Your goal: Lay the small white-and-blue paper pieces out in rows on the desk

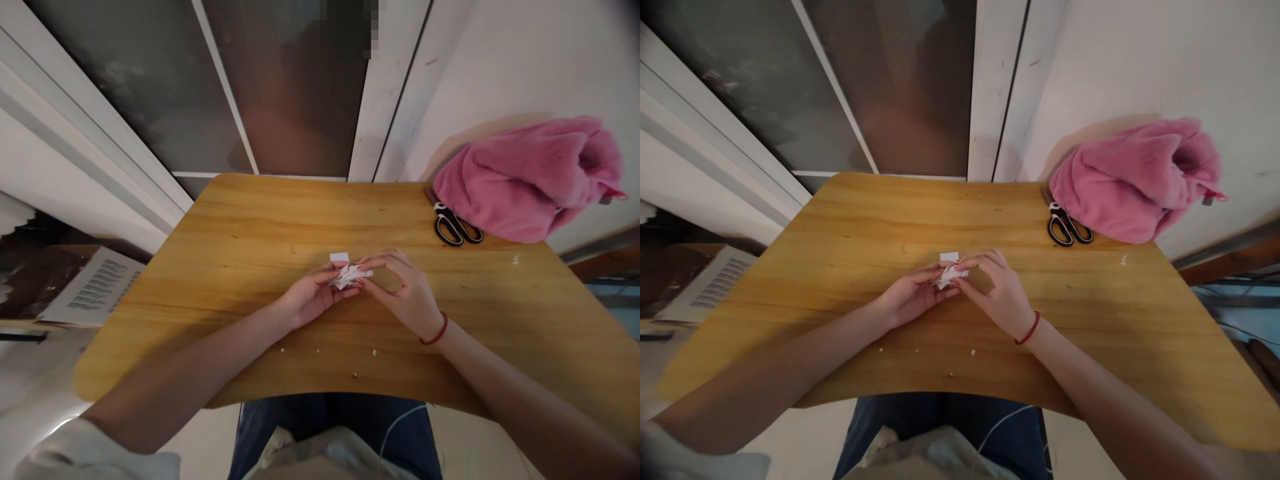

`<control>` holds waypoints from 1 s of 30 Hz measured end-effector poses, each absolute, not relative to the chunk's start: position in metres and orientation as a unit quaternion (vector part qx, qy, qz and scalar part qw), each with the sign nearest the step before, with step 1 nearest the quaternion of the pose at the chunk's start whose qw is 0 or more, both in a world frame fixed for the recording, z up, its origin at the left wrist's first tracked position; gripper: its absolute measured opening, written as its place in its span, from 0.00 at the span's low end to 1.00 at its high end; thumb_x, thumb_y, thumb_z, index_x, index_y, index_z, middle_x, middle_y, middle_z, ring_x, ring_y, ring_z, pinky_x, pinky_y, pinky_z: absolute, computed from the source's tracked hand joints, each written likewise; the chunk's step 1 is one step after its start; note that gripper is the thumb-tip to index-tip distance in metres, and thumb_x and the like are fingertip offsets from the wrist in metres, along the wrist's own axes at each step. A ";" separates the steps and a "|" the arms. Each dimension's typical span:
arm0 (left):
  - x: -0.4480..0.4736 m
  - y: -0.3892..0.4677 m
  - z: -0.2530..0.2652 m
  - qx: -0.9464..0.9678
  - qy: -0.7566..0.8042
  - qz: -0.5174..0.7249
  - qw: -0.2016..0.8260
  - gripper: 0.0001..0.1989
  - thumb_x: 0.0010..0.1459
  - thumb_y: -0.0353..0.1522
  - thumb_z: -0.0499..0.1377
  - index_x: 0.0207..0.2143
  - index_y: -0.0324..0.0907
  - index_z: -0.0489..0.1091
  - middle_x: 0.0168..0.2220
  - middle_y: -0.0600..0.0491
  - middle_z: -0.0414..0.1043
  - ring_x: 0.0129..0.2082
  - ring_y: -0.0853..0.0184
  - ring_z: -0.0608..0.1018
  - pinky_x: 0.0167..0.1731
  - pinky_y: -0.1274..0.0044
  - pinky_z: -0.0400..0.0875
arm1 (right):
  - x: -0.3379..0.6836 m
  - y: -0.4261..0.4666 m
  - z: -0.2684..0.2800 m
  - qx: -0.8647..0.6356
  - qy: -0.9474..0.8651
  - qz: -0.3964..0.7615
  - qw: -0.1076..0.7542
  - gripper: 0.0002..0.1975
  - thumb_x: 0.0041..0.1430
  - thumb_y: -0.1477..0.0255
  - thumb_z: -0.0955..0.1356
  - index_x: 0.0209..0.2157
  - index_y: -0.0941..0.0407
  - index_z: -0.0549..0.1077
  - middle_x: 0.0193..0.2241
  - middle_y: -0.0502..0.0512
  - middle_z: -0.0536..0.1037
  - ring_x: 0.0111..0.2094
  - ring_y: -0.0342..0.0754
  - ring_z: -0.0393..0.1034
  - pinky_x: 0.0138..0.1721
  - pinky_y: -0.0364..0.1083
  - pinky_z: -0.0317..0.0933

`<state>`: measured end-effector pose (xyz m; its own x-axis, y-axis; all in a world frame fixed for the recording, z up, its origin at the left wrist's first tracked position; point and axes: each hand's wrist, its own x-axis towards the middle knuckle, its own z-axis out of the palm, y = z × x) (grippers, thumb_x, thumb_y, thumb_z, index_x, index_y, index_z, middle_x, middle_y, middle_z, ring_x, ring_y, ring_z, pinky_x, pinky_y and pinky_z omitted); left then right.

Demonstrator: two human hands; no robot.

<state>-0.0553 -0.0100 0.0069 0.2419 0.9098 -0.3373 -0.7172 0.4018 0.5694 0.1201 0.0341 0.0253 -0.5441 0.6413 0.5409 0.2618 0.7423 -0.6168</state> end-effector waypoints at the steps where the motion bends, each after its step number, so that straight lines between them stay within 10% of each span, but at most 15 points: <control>1: -0.056 -0.010 0.006 0.148 0.323 0.529 0.771 0.08 0.58 0.22 0.53 0.37 0.34 0.71 0.36 0.47 0.76 0.36 0.66 0.78 0.46 0.72 0.70 | 0.121 0.035 0.027 -0.268 -0.844 0.234 0.402 0.05 0.57 0.73 0.68 0.36 0.52 0.71 0.37 0.53 0.76 0.42 0.49 0.69 0.45 0.52 0.63; 30: -0.058 -0.008 0.002 0.169 0.325 0.530 0.765 0.07 0.56 0.22 0.56 0.37 0.36 0.70 0.39 0.48 0.75 0.38 0.69 0.78 0.45 0.75 0.71 | 0.121 0.035 0.024 -0.284 -0.850 0.208 0.393 0.11 0.56 0.73 0.69 0.42 0.53 0.70 0.37 0.51 0.74 0.39 0.47 0.66 0.43 0.49 0.60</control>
